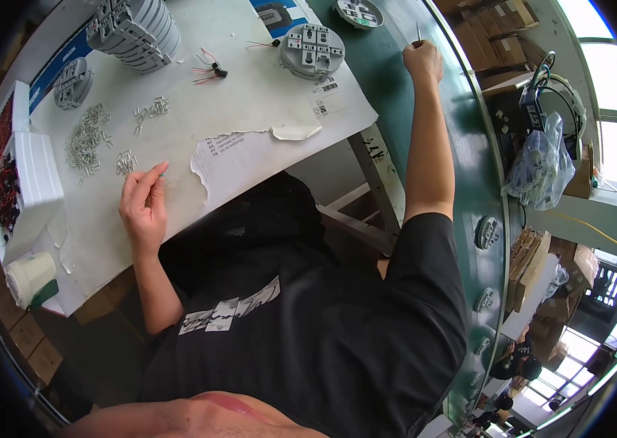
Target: Manually assemble small mechanical pins into a circular jig using a precision hand tool.
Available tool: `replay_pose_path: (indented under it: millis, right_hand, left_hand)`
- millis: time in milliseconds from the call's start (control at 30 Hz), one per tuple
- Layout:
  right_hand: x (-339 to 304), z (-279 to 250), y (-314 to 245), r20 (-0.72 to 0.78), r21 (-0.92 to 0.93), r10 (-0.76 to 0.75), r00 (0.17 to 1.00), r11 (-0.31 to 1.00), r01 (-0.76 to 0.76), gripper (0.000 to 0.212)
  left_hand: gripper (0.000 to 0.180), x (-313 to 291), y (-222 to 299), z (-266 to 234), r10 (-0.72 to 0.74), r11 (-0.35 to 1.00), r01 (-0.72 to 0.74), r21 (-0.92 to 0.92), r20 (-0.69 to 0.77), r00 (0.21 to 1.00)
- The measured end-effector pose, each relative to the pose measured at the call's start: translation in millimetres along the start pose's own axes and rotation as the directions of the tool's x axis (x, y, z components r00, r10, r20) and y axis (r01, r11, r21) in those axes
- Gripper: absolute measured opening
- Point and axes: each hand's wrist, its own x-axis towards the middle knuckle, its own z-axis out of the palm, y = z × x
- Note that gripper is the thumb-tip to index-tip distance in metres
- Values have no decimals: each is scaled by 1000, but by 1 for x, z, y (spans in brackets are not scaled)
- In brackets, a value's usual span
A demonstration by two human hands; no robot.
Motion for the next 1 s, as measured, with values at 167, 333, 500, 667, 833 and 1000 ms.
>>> replay_pose_path:
  millis: [167, 333, 500, 667, 833, 1000]
  right_hand:
    - [-3, 14, -46, -139, 299, -435, 890, 838, 456, 50]
    - [5, 24, -71, 97, 123, -490, 866, 869, 479, 52]
    - [82, 36, 38, -9, 755, 306, 952, 626, -194, 59]
    - [67, 48, 115, -339, -226, 387, 858, 852, -473, 54]
    - [-13, -34, 0, 63, 466, -235, 970, 866, 180, 31]
    - [-109, -78, -95, 392, 542, -627, 673, 749, 381, 19]
  left_hand:
    - [22, -1, -2, 2, -3, 1000, 2, 17, 7, 1000]
    - [21, -3, -1, -1, -16, 1000, 16, -12, 12, 1000]
    - [21, -6, 2, -5, 17, 1000, -17, -15, -23, 1000]
    - [21, -5, 0, -4, 43, 999, -43, 9, -7, 999]
    - [22, -1, -2, -4, 35, 999, -35, 13, 27, 999]
    - [22, -5, -6, -3, 40, 999, -40, -34, -10, 999]
